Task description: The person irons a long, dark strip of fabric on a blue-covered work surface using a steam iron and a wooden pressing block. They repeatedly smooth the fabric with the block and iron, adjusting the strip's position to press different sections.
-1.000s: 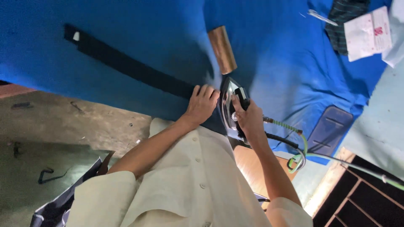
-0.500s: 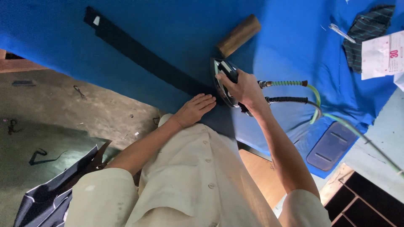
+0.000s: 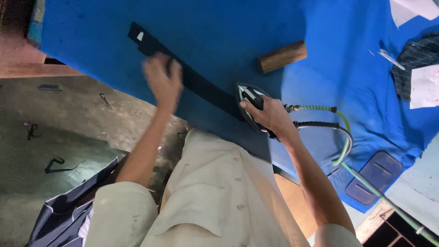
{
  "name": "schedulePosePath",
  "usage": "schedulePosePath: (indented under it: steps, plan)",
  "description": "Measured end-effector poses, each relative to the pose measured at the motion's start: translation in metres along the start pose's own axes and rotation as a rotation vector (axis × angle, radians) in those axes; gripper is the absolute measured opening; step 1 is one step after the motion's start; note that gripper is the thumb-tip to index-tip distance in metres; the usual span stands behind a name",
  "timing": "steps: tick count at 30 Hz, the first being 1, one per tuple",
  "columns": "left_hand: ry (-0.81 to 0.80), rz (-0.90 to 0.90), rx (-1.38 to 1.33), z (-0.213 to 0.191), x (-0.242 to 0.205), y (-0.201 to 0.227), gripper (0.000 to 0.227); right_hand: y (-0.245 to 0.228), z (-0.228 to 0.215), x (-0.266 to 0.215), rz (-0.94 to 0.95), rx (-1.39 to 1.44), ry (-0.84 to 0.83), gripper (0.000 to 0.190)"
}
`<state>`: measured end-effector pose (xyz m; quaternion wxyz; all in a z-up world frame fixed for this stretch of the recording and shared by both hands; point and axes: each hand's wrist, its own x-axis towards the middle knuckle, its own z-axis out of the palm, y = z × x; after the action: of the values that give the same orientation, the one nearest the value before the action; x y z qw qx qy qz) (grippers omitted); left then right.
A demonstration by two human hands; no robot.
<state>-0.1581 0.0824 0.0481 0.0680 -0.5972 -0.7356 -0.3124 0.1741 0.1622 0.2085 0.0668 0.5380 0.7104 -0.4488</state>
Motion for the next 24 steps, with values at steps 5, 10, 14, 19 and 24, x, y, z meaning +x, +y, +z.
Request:
schedulePosePath:
  steps: [5,10,14,19,24]
  plan:
    - [-0.057,-0.517,0.094,-0.011,0.072,-0.094,0.072,-0.041,-0.009,-0.003,0.131,-0.006,-0.066,0.075]
    - [-0.137,-0.302,0.127,0.003,0.083,-0.118,0.02,-0.042,0.012,0.005,0.136,-0.002,-0.038,0.082]
    - [-0.075,-0.144,0.084,0.004,0.096,-0.119,0.018,-0.039,0.031,0.004,0.103,0.015,-0.031,0.065]
    - [-0.007,-0.012,0.063,0.009,0.123,-0.103,0.015,-0.059,0.033,0.0,0.201,-0.068,-0.233,0.07]
    - [-0.047,0.032,0.033,0.018,0.139,-0.103,0.014,-0.05,0.044,0.004,0.157,-0.103,-0.239,0.069]
